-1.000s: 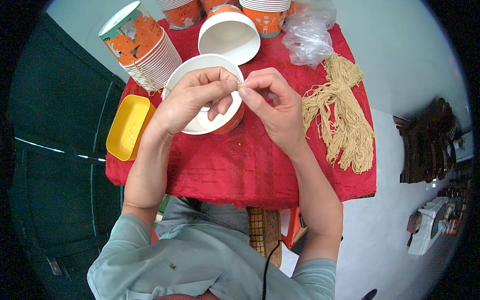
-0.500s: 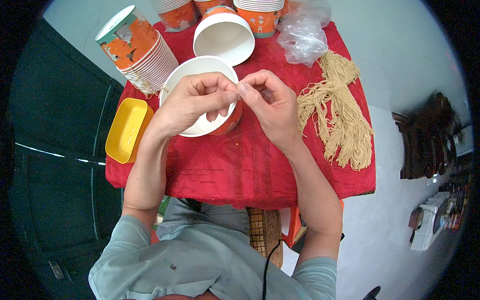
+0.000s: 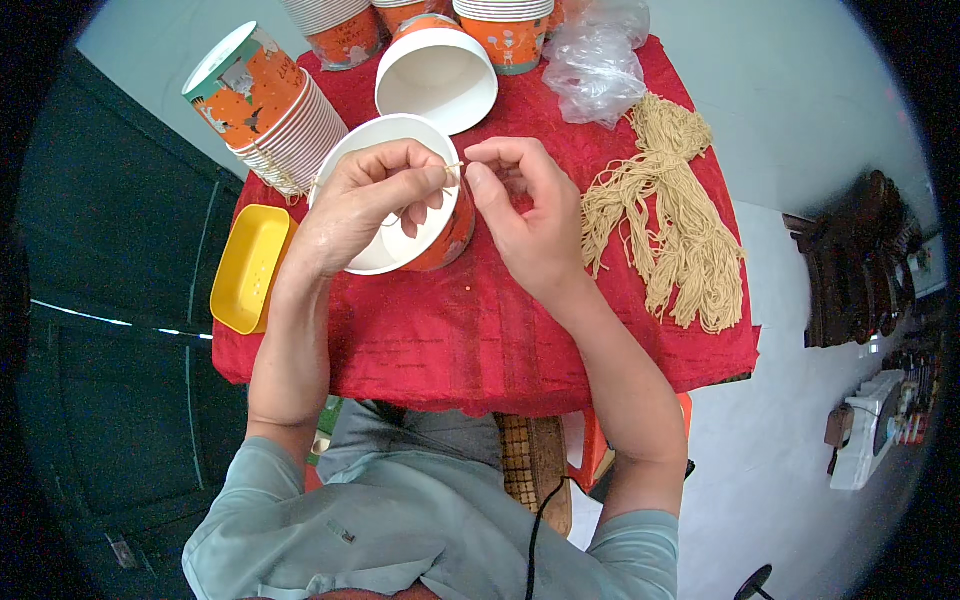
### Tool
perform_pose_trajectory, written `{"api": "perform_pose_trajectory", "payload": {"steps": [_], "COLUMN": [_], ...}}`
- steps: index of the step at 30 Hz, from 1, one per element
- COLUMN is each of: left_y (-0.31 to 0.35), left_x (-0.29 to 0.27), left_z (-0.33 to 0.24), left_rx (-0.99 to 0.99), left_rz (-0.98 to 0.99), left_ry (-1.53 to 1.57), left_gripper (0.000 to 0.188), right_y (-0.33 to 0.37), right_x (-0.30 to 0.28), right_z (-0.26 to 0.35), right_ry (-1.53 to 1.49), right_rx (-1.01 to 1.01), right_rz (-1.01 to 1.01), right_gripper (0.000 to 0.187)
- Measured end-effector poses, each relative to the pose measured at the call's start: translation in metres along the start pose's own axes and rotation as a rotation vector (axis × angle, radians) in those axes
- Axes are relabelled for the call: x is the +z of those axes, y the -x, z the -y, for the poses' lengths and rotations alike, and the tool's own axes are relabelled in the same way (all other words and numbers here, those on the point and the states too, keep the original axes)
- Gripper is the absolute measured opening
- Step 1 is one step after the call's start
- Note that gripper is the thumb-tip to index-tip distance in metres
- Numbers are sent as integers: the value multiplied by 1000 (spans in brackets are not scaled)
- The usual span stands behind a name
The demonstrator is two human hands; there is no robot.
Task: Manually threading and tying thin rope handles onto pre-punched paper buckets.
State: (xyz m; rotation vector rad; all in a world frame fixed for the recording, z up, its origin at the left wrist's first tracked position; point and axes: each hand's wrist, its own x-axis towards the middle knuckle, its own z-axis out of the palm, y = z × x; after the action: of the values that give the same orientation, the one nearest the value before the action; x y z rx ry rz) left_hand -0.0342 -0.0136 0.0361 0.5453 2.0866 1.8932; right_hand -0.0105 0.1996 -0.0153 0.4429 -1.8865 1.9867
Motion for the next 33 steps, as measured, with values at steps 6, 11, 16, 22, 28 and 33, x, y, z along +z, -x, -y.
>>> {"api": "perform_pose_trajectory", "payload": {"steps": [6, 11, 16, 22, 28, 33], "left_y": [0, -1, 0, 1, 4, 8], "left_x": [-1, 0, -1, 1, 2, 8], "left_z": [1, 1, 2, 1, -4, -8], "left_rx": [39, 53, 67, 63, 45, 85], "left_rz": [3, 11, 20, 0, 14, -1], "left_ry": [15, 13, 29, 26, -25, -127], "left_gripper": [21, 23, 26, 24, 22, 18], "right_y": [-1, -3, -3, -3, -2, -3], "right_x": [0, -4, -4, -4, -2, -2], "right_z": [1, -1, 3, 1, 4, 3], "right_ry": [295, 356, 309, 345, 454, 520], "right_rx": [-297, -375, -338, -372, -427, -478], "right_rz": [43, 59, 93, 89, 54, 29], "right_gripper": [22, 23, 25, 25, 19, 17]}}
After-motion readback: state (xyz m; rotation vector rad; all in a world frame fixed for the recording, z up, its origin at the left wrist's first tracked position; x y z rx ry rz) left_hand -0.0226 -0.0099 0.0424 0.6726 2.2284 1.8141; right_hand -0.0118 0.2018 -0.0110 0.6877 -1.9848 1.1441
